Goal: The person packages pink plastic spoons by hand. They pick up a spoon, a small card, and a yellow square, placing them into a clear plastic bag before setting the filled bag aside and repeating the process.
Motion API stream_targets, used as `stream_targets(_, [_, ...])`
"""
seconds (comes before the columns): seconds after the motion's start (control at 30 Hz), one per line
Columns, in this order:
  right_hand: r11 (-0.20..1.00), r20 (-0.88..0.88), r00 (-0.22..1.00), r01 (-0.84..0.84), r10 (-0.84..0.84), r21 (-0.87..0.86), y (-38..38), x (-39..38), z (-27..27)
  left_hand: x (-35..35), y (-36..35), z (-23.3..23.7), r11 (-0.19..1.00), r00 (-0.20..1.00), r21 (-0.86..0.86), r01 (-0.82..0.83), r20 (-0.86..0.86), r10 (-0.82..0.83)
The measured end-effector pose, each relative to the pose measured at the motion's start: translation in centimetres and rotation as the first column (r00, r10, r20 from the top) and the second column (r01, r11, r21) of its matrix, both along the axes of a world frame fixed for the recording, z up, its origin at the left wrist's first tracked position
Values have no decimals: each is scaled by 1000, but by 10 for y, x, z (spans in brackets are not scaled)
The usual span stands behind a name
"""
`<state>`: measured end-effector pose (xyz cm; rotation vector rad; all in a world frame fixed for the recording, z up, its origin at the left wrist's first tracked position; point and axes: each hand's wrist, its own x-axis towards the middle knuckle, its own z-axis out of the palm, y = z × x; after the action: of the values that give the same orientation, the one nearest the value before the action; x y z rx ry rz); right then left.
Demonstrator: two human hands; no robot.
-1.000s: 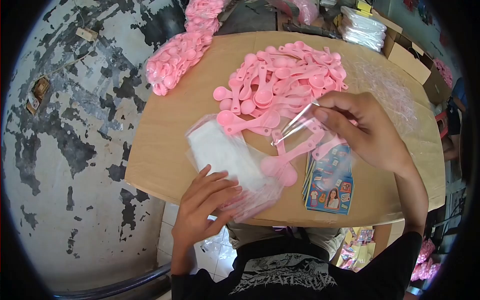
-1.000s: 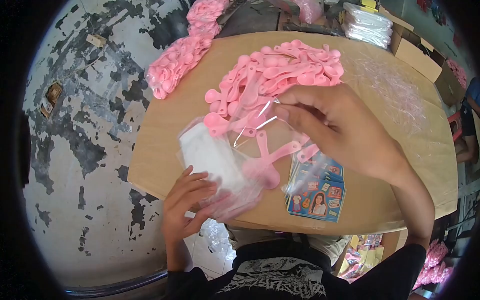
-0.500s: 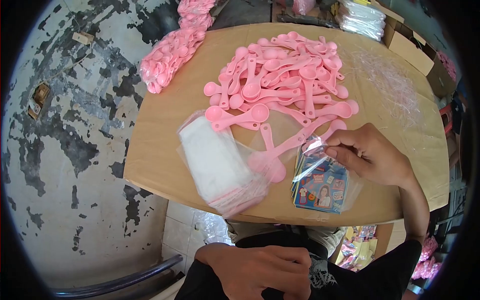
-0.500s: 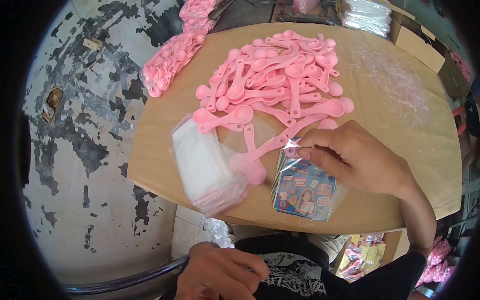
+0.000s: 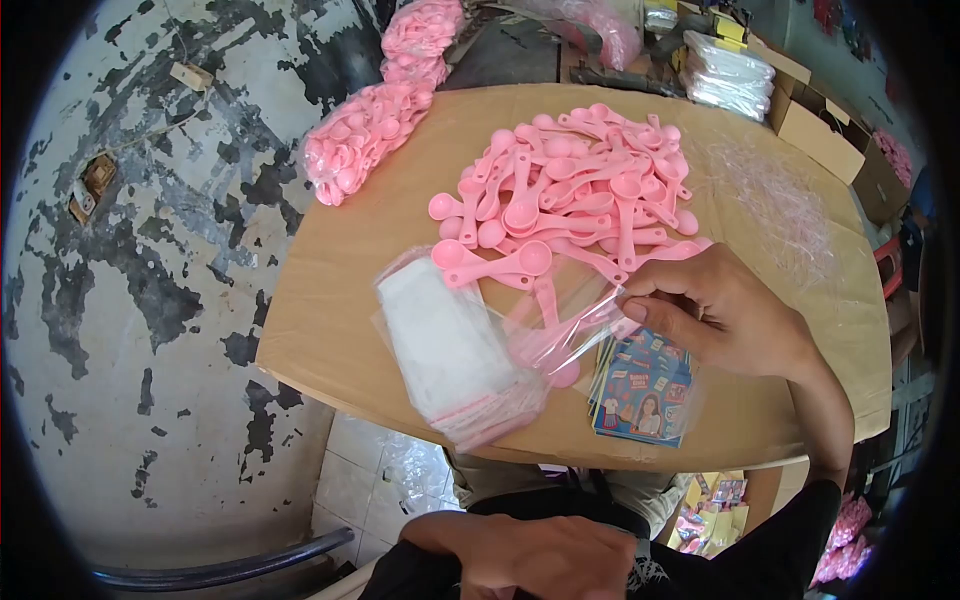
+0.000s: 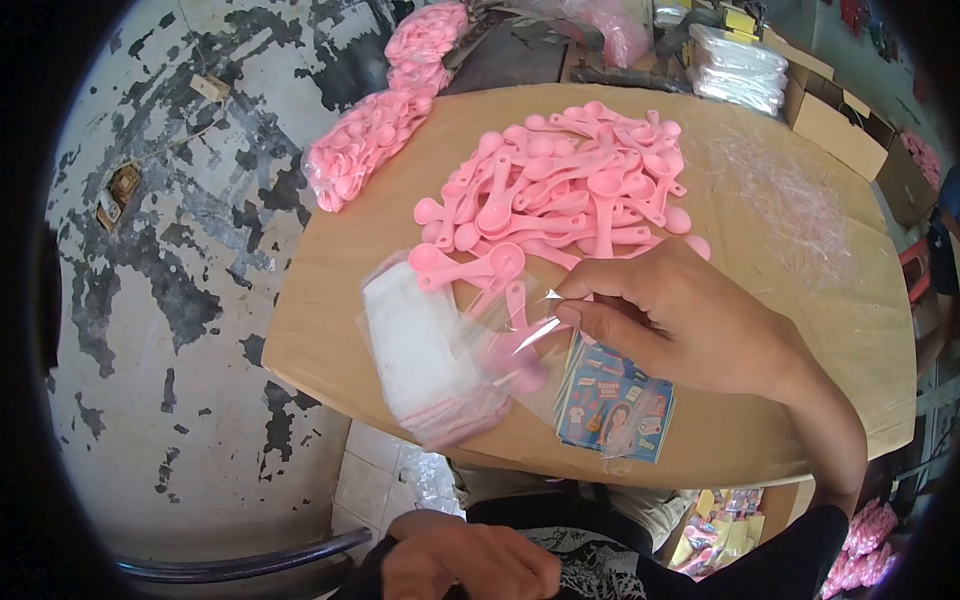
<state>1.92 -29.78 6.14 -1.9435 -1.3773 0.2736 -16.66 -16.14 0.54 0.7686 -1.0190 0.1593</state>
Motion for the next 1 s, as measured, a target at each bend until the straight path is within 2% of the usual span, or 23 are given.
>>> stream_targets(0.1, [999,-29,999,-27,26,-35,7,5,-9,0,-13,6,993,991,-73,90,-89,-96])
stream_targets(0.23, [999,-65,998,-29,27,-30,5,3,-20,-5,-39,-4,965,992,-244,101,-49,-116])
stream_targets(0.33, [1000,-45,999,-26,27,9,-2,3,-18,7,-31,-2,944,958,-171,284,0,-288])
stream_targets(0.37, [999,-65,998,-2,0,-33,-3,3,-14,10,-29,-5,936,948,-154,318,21,-319])
stream_targets(0.43, [992,-103,993,38,-51,-120,-4,1,-6,8,-20,-15,964,962,-17,266,-54,-266])
stream_targets(0.47, [996,-78,996,41,-47,-82,-4,3,-9,-2,-9,-22,976,977,116,185,-131,-169])
stream_targets(0.53, [999,-18,999,44,-44,-9,-7,8,-16,1,-4,-20,989,935,34,145,-331,-126])
stream_targets(0.6, [995,-55,994,94,-95,-16,-8,10,-13,11,-6,-15,912,779,-394,117,-533,-330])
stream_targets(0.7, [987,-68,985,158,-156,12,-3,11,-12,20,6,-27,952,778,-302,-42,-608,-158])
stream_targets(0.73, [984,-67,982,179,-177,27,-2,11,-13,21,7,-33,937,796,-346,-43,-578,-177])
stream_targets(0.8, [975,-112,979,181,-168,125,0,5,-11,21,14,-53,944,832,-327,-52,-537,-140])
stream_targets(0.87, [973,-118,985,143,-123,182,1,-4,-5,21,12,-63,957,827,-204,-207,-558,60])
stream_targets(0.93, [981,-96,994,65,-48,185,1,-18,3,21,2,-56,875,700,33,-484,-586,409])
stream_targets(1.0, [997,-123,992,-6,16,83,5,-32,1,20,3,-72,896,613,99,-433,-696,374])
